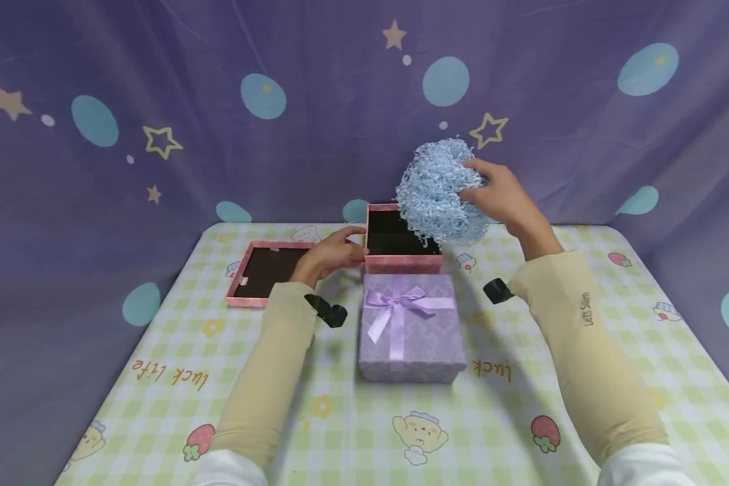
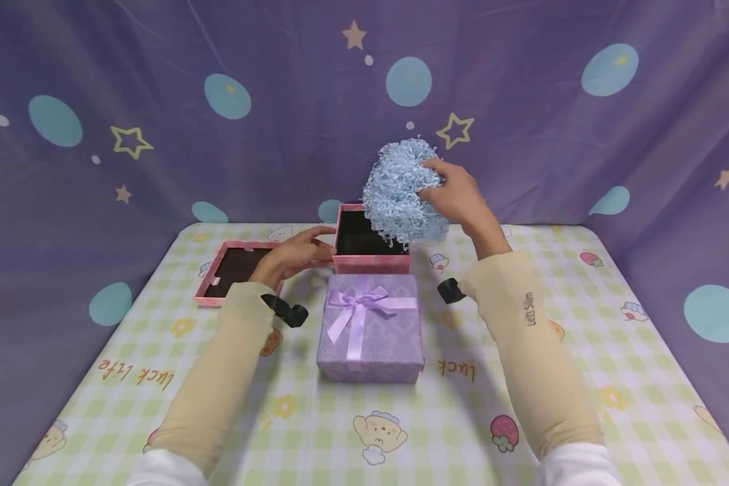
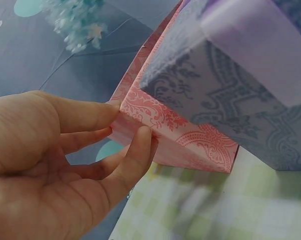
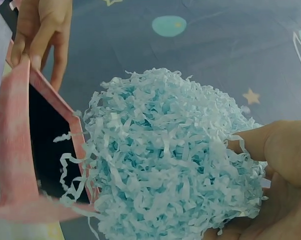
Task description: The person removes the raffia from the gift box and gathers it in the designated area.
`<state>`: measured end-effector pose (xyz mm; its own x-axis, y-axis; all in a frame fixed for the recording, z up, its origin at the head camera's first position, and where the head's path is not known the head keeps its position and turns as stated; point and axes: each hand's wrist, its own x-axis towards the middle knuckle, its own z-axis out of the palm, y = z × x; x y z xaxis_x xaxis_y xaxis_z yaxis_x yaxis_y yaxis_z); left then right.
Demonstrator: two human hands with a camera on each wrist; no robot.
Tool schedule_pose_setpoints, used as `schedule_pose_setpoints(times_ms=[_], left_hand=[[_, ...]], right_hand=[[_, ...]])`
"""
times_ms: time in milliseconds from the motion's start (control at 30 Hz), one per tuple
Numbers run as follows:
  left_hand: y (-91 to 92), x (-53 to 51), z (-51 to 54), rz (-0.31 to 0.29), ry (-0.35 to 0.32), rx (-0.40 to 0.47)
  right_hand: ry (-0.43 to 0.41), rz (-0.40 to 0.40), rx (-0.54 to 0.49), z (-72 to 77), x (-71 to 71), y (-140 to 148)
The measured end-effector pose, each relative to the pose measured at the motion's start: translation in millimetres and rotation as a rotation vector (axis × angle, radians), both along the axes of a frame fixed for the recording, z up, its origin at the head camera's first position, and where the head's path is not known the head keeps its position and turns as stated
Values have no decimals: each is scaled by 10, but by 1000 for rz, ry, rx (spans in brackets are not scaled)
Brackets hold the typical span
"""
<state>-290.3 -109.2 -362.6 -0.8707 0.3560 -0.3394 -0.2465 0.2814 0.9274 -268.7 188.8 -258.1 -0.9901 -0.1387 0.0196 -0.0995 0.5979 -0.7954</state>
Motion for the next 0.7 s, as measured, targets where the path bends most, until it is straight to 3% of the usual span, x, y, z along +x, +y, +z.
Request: schedule_pose_setpoints(times_ms=[333,533,700], left_hand=[[-6,3,-17,9,3,5],[-17,2,-11,11,-9,9],[-19,7,-9,11,-8,-2]], right_hand=[[-44,-88,-60,-88,82,493],[-57,-113,-16,-171,113,737],[-82,-115,45,-327,122,895]])
